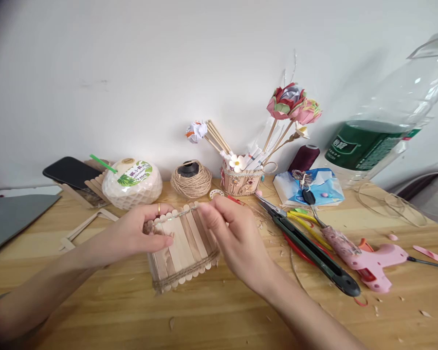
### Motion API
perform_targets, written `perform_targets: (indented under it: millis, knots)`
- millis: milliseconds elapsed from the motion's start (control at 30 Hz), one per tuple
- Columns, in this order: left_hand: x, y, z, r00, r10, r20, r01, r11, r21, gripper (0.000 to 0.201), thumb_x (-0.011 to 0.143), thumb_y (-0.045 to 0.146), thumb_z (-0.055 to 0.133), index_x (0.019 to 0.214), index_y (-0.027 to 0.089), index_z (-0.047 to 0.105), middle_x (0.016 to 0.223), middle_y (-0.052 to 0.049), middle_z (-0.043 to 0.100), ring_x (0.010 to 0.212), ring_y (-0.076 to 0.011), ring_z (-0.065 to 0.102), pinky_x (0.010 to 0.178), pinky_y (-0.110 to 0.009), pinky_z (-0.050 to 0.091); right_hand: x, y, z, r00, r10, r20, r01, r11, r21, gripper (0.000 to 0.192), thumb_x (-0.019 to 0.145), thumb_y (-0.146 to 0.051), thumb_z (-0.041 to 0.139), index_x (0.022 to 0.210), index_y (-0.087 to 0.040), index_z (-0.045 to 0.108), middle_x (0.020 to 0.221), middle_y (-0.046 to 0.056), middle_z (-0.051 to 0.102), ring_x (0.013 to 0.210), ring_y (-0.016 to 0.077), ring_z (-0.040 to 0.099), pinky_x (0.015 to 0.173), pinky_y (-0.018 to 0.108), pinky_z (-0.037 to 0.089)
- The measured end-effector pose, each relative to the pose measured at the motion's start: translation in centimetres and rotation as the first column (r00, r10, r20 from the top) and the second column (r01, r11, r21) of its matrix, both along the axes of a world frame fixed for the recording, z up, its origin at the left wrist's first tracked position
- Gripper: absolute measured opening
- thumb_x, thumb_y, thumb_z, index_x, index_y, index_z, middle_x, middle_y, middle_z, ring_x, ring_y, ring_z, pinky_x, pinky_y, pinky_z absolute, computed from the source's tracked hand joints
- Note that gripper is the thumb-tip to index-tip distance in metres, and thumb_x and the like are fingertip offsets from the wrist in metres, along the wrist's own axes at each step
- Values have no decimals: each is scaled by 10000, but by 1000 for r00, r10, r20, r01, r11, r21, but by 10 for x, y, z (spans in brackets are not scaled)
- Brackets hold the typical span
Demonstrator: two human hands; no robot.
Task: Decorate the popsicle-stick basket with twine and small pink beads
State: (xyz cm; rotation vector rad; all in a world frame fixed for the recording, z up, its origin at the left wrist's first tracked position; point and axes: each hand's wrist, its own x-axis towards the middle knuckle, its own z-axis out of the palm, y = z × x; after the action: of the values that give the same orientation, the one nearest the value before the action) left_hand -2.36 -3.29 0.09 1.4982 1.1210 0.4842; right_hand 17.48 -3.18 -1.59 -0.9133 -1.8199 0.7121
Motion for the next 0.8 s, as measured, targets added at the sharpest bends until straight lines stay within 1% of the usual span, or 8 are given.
perform_targets:
  millis: [67, 167, 233, 333, 467, 533, 667, 800]
  knots:
    - [0, -1, 0, 1000, 7, 15, -8, 1000, 19, 144, 723, 167, 565, 866, 188, 573, 710, 58, 527, 611, -102, 480, 557, -207, 361, -2, -4, 2, 991, 42, 125, -58, 990, 127, 255, 901, -233, 439, 656, -181, 486, 620, -18, 484, 570, 102, 435, 519, 229, 359]
    - [1, -1, 0, 1000, 21, 9, -22, 998, 63, 139, 703, 134, 558, 831, 189, 563, 662, 72, 468, 576, -88, 420, 519, -202, 307, -6, -9, 3, 969, 87, 230, -148, 954, 262, 111, 872, -157, 490, 800, -165, 574, 786, 36, 601, 736, 139, 529, 650, 264, 430]
    - [2, -1, -1, 999, 27, 22, -28, 997, 70, 146, 691, 108, 547, 813, 188, 557, 651, 76, 449, 569, -82, 395, 510, -201, 290, -7, -11, 1, 962, 69, 264, -157, 930, 332, 81, 853, -142, 521, 849, -161, 600, 833, 51, 621, 776, 151, 543, 679, 280, 449]
    - [4, -3, -1, 999, 35, 42, -37, 999, 34, 149, 680, 91, 530, 793, 185, 546, 646, 79, 458, 559, -75, 385, 507, -196, 289, -8, -12, -2, 949, 3, 315, -142, 897, 419, 118, 852, -141, 522, 903, -153, 627, 830, 58, 609, 749, 147, 543, 637, 269, 455]
    - [6, -5, -2, 998, 49, 36, -50, 998, 31, 156, 669, 92, 533, 794, 182, 555, 637, 79, 477, 562, -77, 407, 514, -193, 304, -9, -14, -2, 909, -66, 412, -155, 863, 480, 149, 870, -155, 500, 895, -136, 646, 786, 56, 590, 689, 134, 525, 573, 250, 434]
    - [5, -4, -1, 999, 27, 27, -28, 999, 40, 186, 675, 116, 551, 846, 185, 577, 667, 68, 502, 583, -87, 429, 522, -198, 319, -8, -14, -1, 883, -76, 463, -183, 853, 489, 155, 870, -143, 495, 899, -132, 646, 791, 58, 597, 683, 134, 519, 565, 250, 426]
    - [-1, -1, 0, 998, -15, -66, 20, 998, 65, 320, 693, 204, 606, 1012, 212, 582, 724, 53, 539, 592, -98, 439, 514, -204, 327, -6, -15, 1, 841, -96, 533, -225, 833, 505, 172, 869, -115, 478, 928, -129, 639, 796, 57, 607, 679, 143, 505, 562, 264, 414]
    - [-5, -1, 0, 992, -52, -118, 58, 997, 49, 467, 661, 260, 666, 1109, 224, 542, 665, 61, 487, 571, -105, 426, 500, -208, 331, -6, -14, 2, 811, -125, 571, -254, 805, 537, 187, 870, -109, 457, 871, -116, 644, 760, 61, 598, 647, 149, 489, 520, 272, 386]
